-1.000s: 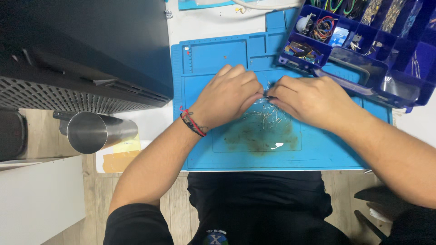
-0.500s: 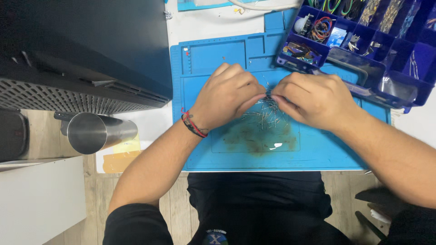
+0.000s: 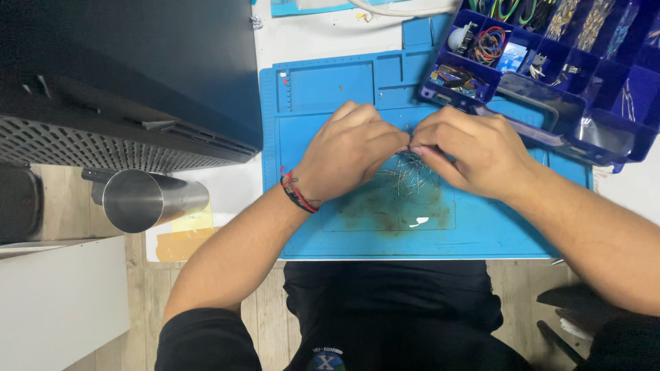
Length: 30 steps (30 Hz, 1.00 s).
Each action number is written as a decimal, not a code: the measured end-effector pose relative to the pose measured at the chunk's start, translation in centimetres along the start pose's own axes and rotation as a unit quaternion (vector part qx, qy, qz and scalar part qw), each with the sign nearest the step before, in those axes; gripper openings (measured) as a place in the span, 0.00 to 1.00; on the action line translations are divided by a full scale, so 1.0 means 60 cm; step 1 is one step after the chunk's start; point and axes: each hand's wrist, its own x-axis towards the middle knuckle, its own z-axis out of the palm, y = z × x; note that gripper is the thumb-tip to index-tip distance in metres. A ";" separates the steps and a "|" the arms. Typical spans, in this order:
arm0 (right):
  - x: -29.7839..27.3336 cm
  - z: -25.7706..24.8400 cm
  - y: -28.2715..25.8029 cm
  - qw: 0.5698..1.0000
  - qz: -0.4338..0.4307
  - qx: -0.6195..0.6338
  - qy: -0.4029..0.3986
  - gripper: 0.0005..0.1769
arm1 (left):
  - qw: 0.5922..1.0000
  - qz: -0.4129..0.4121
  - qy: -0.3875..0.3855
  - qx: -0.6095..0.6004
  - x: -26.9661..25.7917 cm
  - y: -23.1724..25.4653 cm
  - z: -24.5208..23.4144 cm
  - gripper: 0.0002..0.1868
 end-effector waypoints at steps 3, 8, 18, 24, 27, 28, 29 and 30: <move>-0.002 0.002 0.002 1.000 0.011 0.018 -0.002 0.02 | 1.000 -0.004 -0.002 -0.004 -0.004 -0.003 0.002 0.02; 0.004 0.001 -0.001 0.999 0.009 0.039 0.003 0.03 | 1.000 -0.015 -0.004 -0.017 -0.004 -0.002 0.001 0.02; -0.010 0.009 0.020 0.992 0.017 0.105 0.065 0.03 | 0.998 -0.062 -0.002 -0.026 0.008 0.012 -0.012 0.03; -0.025 0.011 0.033 0.984 -0.015 0.120 0.130 0.10 | 0.951 -0.203 0.011 -0.233 -0.002 0.006 0.008 0.05; -0.013 0.006 0.017 0.989 -0.025 0.100 0.105 0.23 | 0.909 -0.256 0.013 -0.329 -0.011 0.004 0.020 0.05; -0.005 0.002 0.007 0.993 -0.030 0.076 0.086 0.28 | 0.889 -0.277 0.007 -0.365 -0.014 0.002 0.025 0.05; -0.006 0.001 0.005 0.993 -0.029 0.075 0.087 0.28 | 0.889 -0.276 0.006 -0.366 -0.011 0.004 0.023 0.05; -0.004 0.001 0.004 0.995 -0.028 0.065 0.073 0.30 | 0.882 -0.283 0.002 -0.376 -0.009 0.006 0.020 0.05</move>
